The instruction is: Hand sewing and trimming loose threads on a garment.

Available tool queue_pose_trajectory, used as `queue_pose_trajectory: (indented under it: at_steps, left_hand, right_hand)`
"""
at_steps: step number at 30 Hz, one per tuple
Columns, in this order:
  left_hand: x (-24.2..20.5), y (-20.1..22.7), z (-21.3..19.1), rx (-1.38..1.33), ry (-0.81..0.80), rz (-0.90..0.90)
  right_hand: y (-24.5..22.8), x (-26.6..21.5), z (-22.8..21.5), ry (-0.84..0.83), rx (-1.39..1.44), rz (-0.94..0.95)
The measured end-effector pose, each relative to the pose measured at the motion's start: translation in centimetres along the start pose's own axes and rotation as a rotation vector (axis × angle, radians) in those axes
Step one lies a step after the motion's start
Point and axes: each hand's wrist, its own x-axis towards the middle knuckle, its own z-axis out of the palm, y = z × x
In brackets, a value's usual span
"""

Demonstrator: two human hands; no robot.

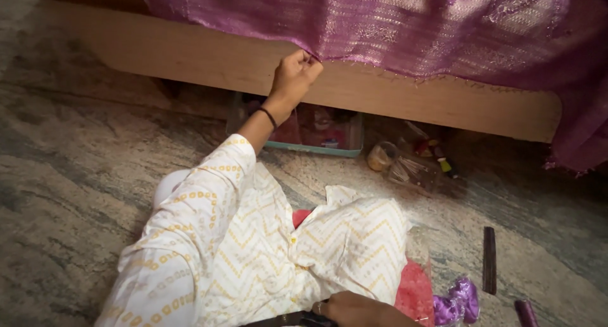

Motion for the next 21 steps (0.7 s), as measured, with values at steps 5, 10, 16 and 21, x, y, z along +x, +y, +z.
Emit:
queue_pose_trajectory:
  at_steps: [5,10,16,21]
  left_hand:
    - [0.6,-2.4,0.4,0.301,0.112,0.048]
    - [-0.6,-0.4,1.3,-0.070,0.022,-0.307]
    - [-0.4,-0.3,2.1,-0.328,-0.032,-0.276]
    - [-1.0,-0.1,2.1,-0.330,-0.047,-0.263]
  right_hand:
    - [-0.8,-0.4,-0.5,-0.017,0.039,0.076]
    - [-2.1,-0.2,-1.2,-0.056,-0.013,0.111]
    - [0.1,0.5,-0.2,-0.024,-0.018,0.054]
    - [0.3,0.5,0.1,-0.041,0.006,0.071]
